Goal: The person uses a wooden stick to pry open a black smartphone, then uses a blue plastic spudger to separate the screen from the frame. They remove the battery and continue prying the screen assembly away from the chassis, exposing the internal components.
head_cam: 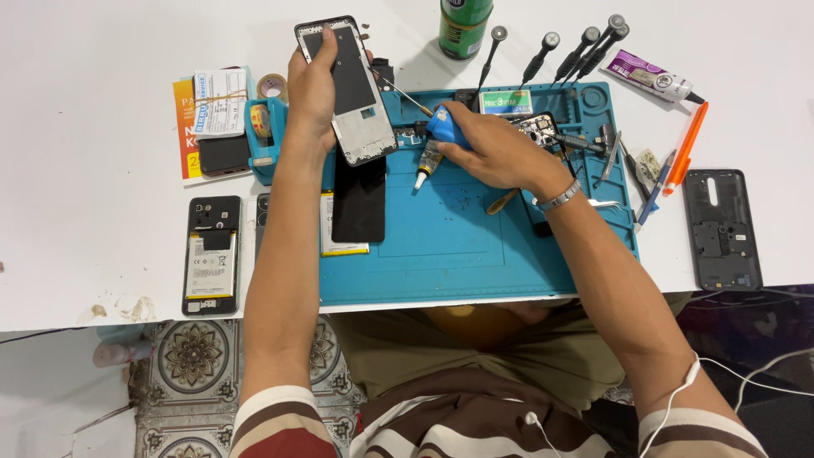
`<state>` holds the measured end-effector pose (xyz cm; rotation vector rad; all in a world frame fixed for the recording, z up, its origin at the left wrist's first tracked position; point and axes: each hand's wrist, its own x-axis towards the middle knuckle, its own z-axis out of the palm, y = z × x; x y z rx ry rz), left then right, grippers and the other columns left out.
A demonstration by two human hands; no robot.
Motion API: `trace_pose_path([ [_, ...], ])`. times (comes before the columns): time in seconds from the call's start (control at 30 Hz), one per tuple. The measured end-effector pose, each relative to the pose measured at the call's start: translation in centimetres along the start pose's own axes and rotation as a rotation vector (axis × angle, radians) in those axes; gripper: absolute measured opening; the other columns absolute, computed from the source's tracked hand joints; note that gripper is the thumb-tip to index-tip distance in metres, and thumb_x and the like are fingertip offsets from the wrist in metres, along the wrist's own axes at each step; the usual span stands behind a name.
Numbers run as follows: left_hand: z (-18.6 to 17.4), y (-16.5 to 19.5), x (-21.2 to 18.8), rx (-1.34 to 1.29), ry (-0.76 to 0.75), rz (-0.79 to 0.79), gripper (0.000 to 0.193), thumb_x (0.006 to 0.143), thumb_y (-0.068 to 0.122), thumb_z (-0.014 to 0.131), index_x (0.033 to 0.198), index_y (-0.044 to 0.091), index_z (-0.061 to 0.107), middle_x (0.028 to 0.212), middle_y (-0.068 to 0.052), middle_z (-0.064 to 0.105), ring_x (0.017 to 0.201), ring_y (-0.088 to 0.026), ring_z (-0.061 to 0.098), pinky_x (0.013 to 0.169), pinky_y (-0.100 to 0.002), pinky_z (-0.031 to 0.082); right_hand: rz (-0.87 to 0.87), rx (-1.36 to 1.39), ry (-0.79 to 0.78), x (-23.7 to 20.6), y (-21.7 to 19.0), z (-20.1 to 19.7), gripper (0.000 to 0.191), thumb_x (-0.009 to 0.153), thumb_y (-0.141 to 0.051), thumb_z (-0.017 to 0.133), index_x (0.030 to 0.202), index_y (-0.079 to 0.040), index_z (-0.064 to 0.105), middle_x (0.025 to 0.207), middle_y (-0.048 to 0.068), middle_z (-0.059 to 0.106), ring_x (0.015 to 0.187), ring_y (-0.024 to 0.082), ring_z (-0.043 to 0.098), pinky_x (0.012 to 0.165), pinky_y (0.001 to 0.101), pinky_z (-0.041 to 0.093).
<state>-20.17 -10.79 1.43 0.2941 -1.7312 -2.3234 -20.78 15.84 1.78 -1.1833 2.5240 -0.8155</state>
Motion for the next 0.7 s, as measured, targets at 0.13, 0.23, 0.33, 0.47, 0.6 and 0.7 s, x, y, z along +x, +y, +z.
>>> trace_pose_path([
  [0.13, 0.09, -0.05, -0.06, -0.004, -0.024, 0.020, 0.031, 0.106, 0.032, 0.050, 0.112, 0.003, 0.060, 0.090, -0.012, 0.077, 0.073, -0.019, 0.078, 0.061, -0.033, 0.068, 0.037, 0.005, -0.017, 0.20, 0.18, 0.13, 0.046, 0.103, -0.035, 0.055, 0.134, -0.002, 0.046, 0.086, 0.022, 0.069, 0.076, 0.035, 0.069, 0.069, 0.0479, 0.052],
  [0.23, 0.28, -0.18, -0.12, 0.000, -0.041, 0.032, 0.030, 0.107, 0.032, 0.050, 0.112, 0.004, 0.060, 0.091, -0.011, 0.076, 0.075, -0.018, 0.078, 0.063, -0.033, 0.068, 0.030, 0.006, -0.006, 0.16, 0.37, 0.00, 0.046, 0.103, -0.035, 0.055, 0.133, -0.001, 0.047, 0.086, 0.022, 0.070, 0.076, 0.035, 0.069, 0.068, 0.0481, 0.051],
  [0.33, 0.21, -0.25, -0.19, -0.011, -0.057, 0.038, 0.030, 0.107, 0.032, 0.050, 0.112, 0.003, 0.060, 0.091, -0.011, 0.076, 0.075, -0.017, 0.077, 0.064, -0.032, 0.067, 0.027, 0.020, -0.003, 0.24, 0.32, 0.04, 0.048, 0.102, -0.035, 0.056, 0.134, -0.001, 0.046, 0.088, 0.023, 0.070, 0.076, 0.035, 0.070, 0.068, 0.0477, 0.052],
  [0.47, 0.35, -0.22, -0.27, 0.017, -0.062, 0.034, 0.031, 0.107, 0.033, 0.049, 0.113, 0.004, 0.059, 0.091, -0.010, 0.076, 0.075, -0.017, 0.077, 0.063, -0.031, 0.067, 0.032, 0.031, -0.002, 0.22, 0.22, -0.13, 0.049, 0.102, -0.034, 0.056, 0.136, -0.001, 0.046, 0.088, 0.023, 0.070, 0.076, 0.036, 0.070, 0.068, 0.0478, 0.052],
  [0.6, 0.38, -0.17, -0.27, 0.034, -0.036, 0.019, 0.031, 0.106, 0.033, 0.049, 0.114, 0.004, 0.057, 0.092, -0.011, 0.077, 0.076, -0.017, 0.078, 0.063, -0.031, 0.068, 0.032, 0.030, 0.004, 0.26, -0.01, -0.24, 0.049, 0.102, -0.034, 0.056, 0.136, 0.000, 0.045, 0.088, 0.024, 0.070, 0.077, 0.037, 0.070, 0.069, 0.0484, 0.052],
  [0.7, 0.43, -0.22, -0.32, 0.065, -0.024, 0.016, 0.033, 0.106, 0.035, 0.050, 0.114, 0.003, 0.056, 0.092, -0.012, 0.076, 0.075, -0.016, 0.078, 0.061, -0.030, 0.068, 0.047, 0.033, -0.004, 0.20, -0.20, -0.35, 0.049, 0.102, -0.034, 0.056, 0.136, -0.001, 0.045, 0.088, 0.024, 0.070, 0.076, 0.037, 0.070, 0.069, 0.0488, 0.052],
])
